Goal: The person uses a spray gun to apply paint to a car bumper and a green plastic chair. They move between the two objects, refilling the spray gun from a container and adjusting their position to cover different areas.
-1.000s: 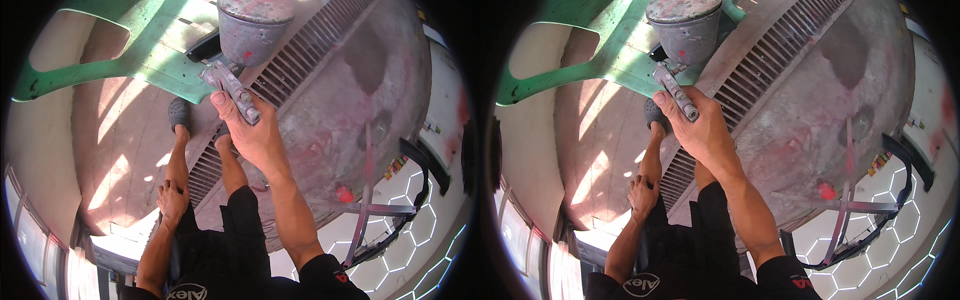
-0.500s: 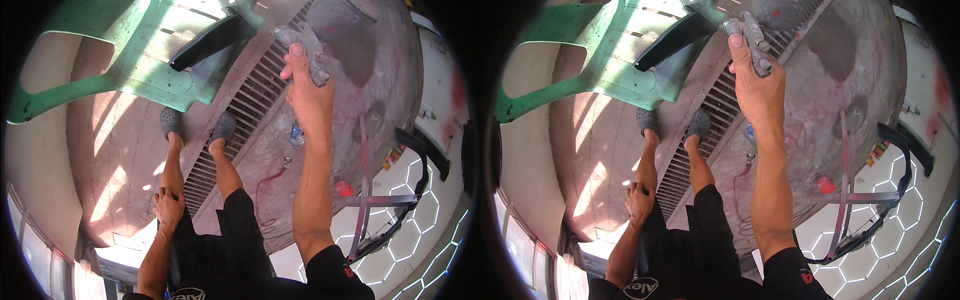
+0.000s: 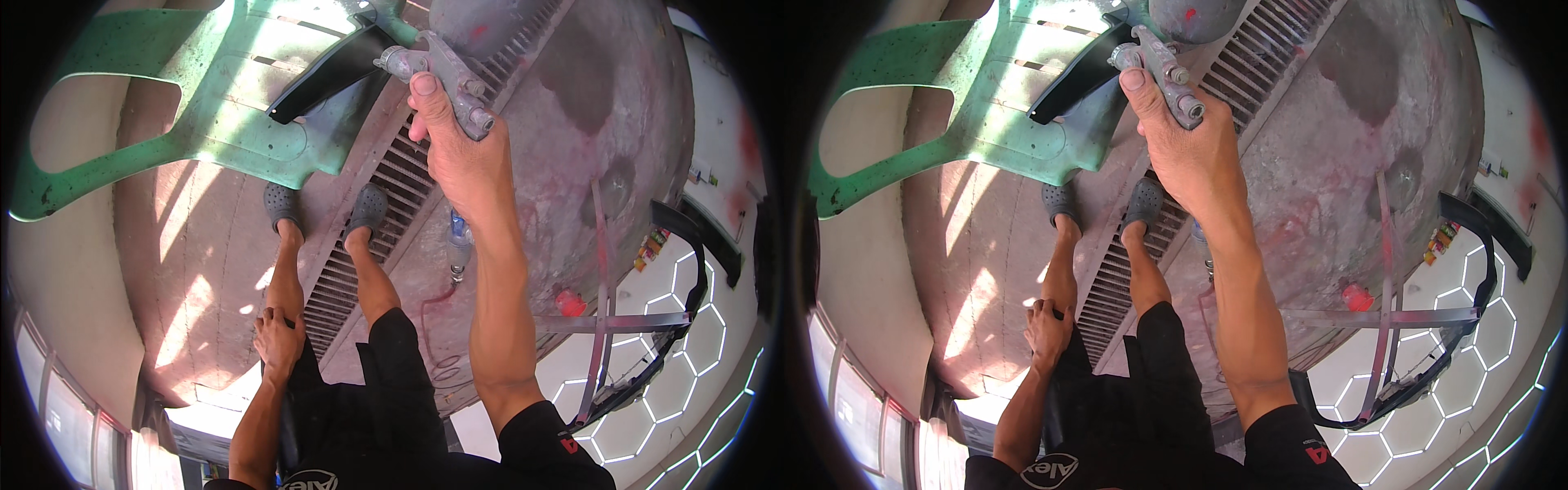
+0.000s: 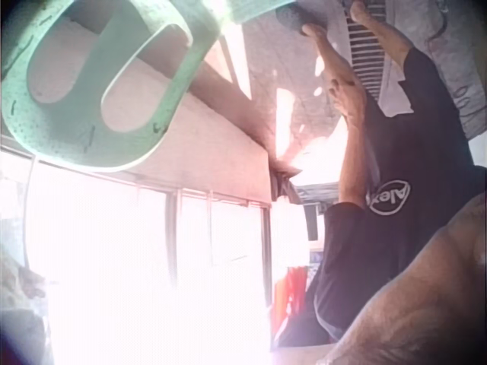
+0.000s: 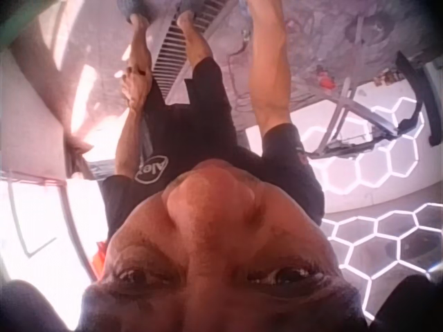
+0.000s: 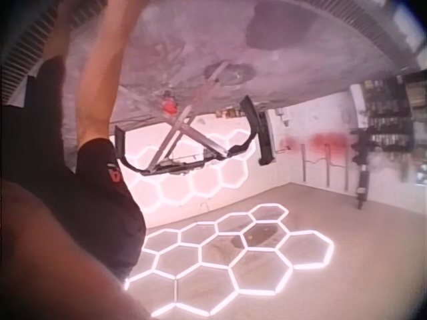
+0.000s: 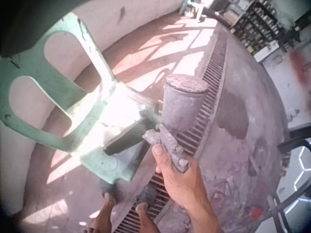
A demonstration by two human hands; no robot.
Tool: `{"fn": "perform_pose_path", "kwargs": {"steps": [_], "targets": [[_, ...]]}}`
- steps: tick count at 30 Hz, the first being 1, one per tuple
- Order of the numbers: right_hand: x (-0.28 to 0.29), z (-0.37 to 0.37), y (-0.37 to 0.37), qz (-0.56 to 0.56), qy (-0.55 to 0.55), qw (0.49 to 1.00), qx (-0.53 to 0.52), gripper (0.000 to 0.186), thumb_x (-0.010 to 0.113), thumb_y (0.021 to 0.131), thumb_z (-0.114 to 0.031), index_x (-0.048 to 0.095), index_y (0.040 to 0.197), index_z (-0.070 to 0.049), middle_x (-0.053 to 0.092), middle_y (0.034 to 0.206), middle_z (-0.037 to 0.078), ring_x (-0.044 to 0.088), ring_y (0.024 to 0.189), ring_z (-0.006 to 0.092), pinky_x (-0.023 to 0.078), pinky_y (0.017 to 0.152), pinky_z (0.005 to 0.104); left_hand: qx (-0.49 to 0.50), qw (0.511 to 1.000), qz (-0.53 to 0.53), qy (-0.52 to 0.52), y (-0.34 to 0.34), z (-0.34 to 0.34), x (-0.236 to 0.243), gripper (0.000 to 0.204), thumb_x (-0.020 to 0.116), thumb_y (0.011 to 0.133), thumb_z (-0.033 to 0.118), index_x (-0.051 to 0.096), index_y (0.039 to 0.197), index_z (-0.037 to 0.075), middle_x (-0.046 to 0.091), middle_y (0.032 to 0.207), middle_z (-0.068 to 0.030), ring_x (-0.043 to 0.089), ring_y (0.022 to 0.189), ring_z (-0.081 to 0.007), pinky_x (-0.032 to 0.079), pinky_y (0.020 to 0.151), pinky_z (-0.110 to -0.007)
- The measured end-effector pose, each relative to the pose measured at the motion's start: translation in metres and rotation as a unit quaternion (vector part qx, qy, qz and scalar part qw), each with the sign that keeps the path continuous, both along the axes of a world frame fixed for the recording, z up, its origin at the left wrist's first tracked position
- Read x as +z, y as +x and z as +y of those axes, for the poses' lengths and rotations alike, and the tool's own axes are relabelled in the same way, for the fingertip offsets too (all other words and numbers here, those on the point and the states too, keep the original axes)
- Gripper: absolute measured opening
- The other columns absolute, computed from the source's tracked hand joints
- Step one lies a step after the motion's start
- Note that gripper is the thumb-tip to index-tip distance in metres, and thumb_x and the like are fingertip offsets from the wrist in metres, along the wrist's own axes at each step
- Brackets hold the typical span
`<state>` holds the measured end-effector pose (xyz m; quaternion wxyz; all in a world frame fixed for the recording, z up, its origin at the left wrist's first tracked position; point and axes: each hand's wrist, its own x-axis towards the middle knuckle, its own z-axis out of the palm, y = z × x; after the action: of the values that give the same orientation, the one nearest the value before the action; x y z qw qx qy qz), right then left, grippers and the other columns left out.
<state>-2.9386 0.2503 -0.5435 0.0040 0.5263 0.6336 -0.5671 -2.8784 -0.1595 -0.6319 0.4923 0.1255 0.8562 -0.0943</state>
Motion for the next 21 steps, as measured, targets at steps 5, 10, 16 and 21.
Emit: {"fn": "perform_pose_path", "kwargs": {"steps": [5,10,16,21], "targets": [[-0.005,0.009,0.001,0.079,0.043,0.994,-0.068,0.062,0.071,0.096,-0.062,0.07,0.107,-0.001,0.063,0.081,0.004,0.042,0.051,0.0053,0.033,0.046,0.0236,0.011,1.0,0.005,-0.001,0.001,-0.001,0.0,0.048,0.072,0.091,0.044,0.07,0.12,0.006,0.064,0.129,-0.0148,0.057,0.125,-0.0386,0.053,0.095,-0.057],[-0.001,0.022,0.014,0.08,-0.052,0.993,-0.07,0.059,0.067,0.099,-0.06,0.066,0.112,-0.003,0.062,0.084,0.006,0.037,0.049,0.0055,0.032,0.045,0.0236,0.004,1.0,0.0,-0.006,0.002,-0.001,-0.001,0.047,0.071,0.092,0.043,0.069,0.119,0.006,0.064,0.129,-0.0147,0.059,0.123,-0.039,0.055,0.092,-0.057],[-0.016,0.023,0.042,0.007,-0.035,0.989,-0.141,0.057,0.066,0.101,-0.058,0.066,0.117,-0.004,0.062,0.084,0.006,0.037,0.048,0.0058,0.033,0.046,0.0249,0.001,1.0,0.013,-0.004,0.007,-0.003,-0.004,0.044,0.073,0.09,0.042,0.07,0.117,0.008,0.065,0.127,-0.0135,0.059,0.122,-0.0376,0.055,0.092,-0.055],[-0.002,0.017,0.061,0.009,-0.02,0.985,-0.172,0.057,0.065,0.101,-0.058,0.065,0.121,-0.004,0.066,0.091,0.009,0.039,0.049,0.008,0.034,0.046,0.0261,-0.017,1.0,0.014,0.014,0.009,0.004,0.001,0.045,0.072,0.091,0.039,0.068,0.123,0.006,0.065,0.128,-0.0149,0.059,0.123,-0.038,0.052,0.098,-0.053]]}}
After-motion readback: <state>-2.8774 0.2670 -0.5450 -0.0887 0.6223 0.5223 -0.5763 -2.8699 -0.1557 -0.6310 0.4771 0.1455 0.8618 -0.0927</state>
